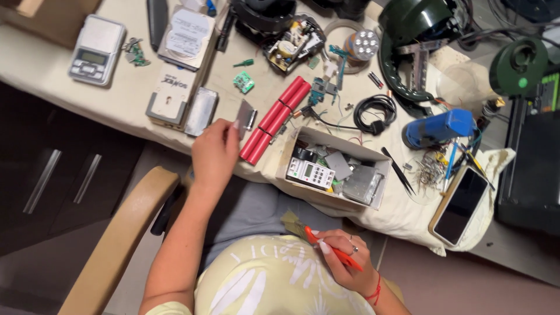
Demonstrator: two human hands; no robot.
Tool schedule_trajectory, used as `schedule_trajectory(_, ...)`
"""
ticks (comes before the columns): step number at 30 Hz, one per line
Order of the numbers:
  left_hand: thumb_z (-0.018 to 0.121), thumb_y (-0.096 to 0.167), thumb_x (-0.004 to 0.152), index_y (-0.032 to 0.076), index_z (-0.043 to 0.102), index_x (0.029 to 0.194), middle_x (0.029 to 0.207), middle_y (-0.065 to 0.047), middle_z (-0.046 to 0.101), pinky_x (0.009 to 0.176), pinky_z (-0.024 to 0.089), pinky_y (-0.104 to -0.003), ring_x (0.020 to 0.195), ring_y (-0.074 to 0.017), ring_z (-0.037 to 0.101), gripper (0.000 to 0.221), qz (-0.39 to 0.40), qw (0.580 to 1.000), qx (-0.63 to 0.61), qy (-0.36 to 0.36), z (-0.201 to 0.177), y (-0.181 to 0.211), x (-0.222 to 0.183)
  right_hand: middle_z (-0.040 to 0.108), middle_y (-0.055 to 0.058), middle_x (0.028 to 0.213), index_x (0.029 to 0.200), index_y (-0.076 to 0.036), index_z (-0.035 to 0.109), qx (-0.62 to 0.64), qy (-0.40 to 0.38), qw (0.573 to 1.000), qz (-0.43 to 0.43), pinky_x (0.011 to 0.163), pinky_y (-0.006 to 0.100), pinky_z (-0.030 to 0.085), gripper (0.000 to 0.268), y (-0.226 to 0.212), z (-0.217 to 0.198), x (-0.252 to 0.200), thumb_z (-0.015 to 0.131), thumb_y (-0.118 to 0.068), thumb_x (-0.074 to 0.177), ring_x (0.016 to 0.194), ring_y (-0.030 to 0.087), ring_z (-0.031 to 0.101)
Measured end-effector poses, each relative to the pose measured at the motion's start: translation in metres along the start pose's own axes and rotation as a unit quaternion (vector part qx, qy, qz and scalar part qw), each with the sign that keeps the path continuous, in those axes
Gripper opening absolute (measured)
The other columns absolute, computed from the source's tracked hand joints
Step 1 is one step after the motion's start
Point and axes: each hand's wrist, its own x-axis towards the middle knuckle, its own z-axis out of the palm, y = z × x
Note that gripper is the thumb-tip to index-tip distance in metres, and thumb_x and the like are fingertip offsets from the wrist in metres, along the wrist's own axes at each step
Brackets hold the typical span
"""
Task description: Cleaning electronic components with a brush and packing them into a box.
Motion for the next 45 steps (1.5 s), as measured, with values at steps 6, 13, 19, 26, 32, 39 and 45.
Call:
schedule_trajectory(6,0.061,0.012,0.107,0.004,0.067,0.095,0.081,-0.005,0.070,0.066,0.049,-0.032,0.069,-0.0180,0.063,0.016,0.120,0.982,-0.093,0.112,-0.025,0.030,-0.019,0.068,0.026,0.119,0.111,-0.005,0.059,-0.012,0.027,0.991,-0.129,0.074,0.036,0.069,0.020,0.001,-0.016,-0.013,0.044,-0.018,0.107,0.090,0.033,0.082)
schedule_trajectory(13,0.064,0.000,0.095,0.004,0.072,0.102,0.095,-0.009,0.077,0.071,0.057,-0.032,0.077,-0.0212,0.073,0.012,0.303,0.928,-0.206,-0.062,-0.037,0.072,-0.058,0.063,0.031,0.125,0.114,-0.001,0.061,-0.047,0.052,0.973,-0.219,0.075,0.035,0.069,0.028,0.003,-0.019,-0.031,0.043,-0.022,0.111,0.103,0.035,0.079)
schedule_trajectory(19,0.063,0.009,0.100,0.002,0.068,0.098,0.087,-0.007,0.071,0.064,0.051,-0.034,0.073,-0.0234,0.068,0.008,0.389,0.904,-0.152,-0.091,-0.043,0.086,-0.059,0.056,0.036,0.132,0.117,0.000,0.057,0.083,0.044,0.989,-0.112,0.095,0.047,0.073,0.024,-0.030,-0.025,-0.027,0.042,-0.018,0.112,0.104,0.048,0.082)
schedule_trajectory(26,0.059,0.010,0.104,0.002,0.063,0.094,0.075,-0.008,0.059,0.056,0.046,-0.036,0.062,-0.0260,0.058,0.013,0.421,0.890,-0.120,-0.130,-0.052,0.084,-0.059,0.065,0.034,0.116,0.108,-0.004,0.061,0.060,0.191,0.970,-0.138,0.070,0.038,0.076,0.029,0.003,-0.001,-0.037,0.043,-0.027,0.112,0.081,0.041,0.084)
schedule_trajectory(32,0.060,0.011,0.104,0.004,0.060,0.092,0.072,-0.006,0.054,0.052,0.042,-0.038,0.058,-0.0262,0.052,0.014,0.433,0.884,-0.093,-0.147,-0.054,0.085,-0.061,0.061,0.037,0.112,0.110,-0.004,0.054,0.163,0.259,0.946,-0.110,0.066,0.047,0.077,0.026,0.004,0.008,-0.040,0.043,-0.027,0.114,0.092,0.048,0.075)
schedule_trajectory(39,0.062,0.011,0.104,0.005,0.058,0.089,0.071,-0.005,0.054,0.052,0.042,-0.037,0.058,-0.0241,0.053,0.017,0.430,0.887,-0.088,-0.146,-0.059,0.084,-0.062,0.063,0.036,0.107,0.109,-0.005,0.056,0.138,0.337,0.926,-0.101,0.059,0.046,0.073,0.025,0.008,0.009,-0.039,0.047,-0.028,0.111,0.076,0.045,0.074)
schedule_trajectory(45,0.060,0.009,0.103,0.003,0.063,0.091,0.075,-0.006,0.064,0.056,0.046,-0.035,0.061,-0.0235,0.060,0.014,0.379,0.900,-0.152,-0.151,-0.062,0.081,-0.058,0.059,0.035,0.117,0.111,-0.006,0.049,0.085,0.436,0.891,-0.099,0.073,0.044,0.068,0.027,0.024,0.011,-0.042,0.049,-0.033,0.112,0.079,0.042,0.073)
